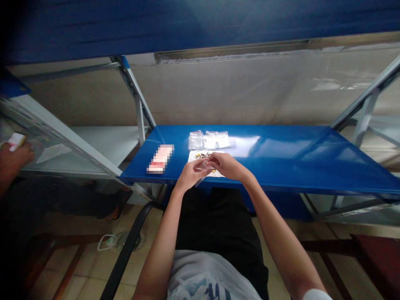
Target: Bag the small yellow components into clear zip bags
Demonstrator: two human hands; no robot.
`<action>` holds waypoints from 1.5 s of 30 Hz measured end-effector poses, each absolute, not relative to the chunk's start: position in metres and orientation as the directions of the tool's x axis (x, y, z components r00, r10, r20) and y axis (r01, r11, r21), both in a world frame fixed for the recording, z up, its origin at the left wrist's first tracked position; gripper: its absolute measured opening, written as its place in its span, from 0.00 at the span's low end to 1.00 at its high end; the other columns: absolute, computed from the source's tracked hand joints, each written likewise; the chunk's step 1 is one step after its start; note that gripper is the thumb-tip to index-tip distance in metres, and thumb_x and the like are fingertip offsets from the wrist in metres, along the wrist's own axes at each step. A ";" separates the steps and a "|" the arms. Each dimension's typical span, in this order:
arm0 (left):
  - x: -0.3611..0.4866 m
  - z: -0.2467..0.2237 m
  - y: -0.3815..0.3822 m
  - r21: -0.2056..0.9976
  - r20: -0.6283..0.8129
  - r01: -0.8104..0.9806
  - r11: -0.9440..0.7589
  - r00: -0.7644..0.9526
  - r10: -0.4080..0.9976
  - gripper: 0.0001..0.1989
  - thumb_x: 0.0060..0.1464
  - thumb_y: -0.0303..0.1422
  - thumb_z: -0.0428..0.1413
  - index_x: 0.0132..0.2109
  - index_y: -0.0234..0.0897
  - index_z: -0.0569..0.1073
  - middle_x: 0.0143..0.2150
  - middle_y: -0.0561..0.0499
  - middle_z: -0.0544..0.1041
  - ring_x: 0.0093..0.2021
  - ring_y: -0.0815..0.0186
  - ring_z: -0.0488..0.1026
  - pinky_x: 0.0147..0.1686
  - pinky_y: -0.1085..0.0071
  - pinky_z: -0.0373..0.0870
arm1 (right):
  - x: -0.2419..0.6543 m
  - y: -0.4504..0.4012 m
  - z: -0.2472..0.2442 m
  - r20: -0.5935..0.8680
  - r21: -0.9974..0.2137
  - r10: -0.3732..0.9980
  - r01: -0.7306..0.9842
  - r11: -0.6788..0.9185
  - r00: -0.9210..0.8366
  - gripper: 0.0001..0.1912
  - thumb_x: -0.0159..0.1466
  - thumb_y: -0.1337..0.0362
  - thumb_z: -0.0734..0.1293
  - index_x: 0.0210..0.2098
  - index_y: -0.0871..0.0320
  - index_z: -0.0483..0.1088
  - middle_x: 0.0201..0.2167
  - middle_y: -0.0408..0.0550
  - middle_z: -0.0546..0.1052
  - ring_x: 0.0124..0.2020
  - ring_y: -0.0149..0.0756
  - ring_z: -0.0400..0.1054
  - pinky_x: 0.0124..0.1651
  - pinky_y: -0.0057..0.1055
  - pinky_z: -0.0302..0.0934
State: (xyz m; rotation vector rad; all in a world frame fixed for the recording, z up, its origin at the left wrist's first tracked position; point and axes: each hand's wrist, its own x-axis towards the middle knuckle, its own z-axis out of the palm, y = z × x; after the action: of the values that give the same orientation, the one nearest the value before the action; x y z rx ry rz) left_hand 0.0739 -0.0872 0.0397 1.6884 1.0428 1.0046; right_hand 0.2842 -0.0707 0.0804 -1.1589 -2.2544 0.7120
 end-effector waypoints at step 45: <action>0.076 0.062 -0.097 0.952 0.222 0.149 -0.269 0.271 0.937 0.27 0.58 0.44 0.66 0.60 0.33 0.77 0.51 0.40 0.83 0.48 0.54 0.82 0.47 0.65 0.79 | 0.281 -0.078 0.088 0.226 -0.839 0.840 0.341 0.425 -0.493 0.19 0.63 0.45 0.73 0.36 0.57 0.80 0.40 0.51 0.74 0.35 0.36 0.71 0.36 0.33 0.69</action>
State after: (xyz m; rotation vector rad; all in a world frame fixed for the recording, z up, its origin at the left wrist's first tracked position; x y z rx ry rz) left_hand 0.0761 -0.0970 0.0616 1.6405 1.0162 1.0984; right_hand 0.2810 -0.0777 0.0882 -0.9937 -2.0315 0.9891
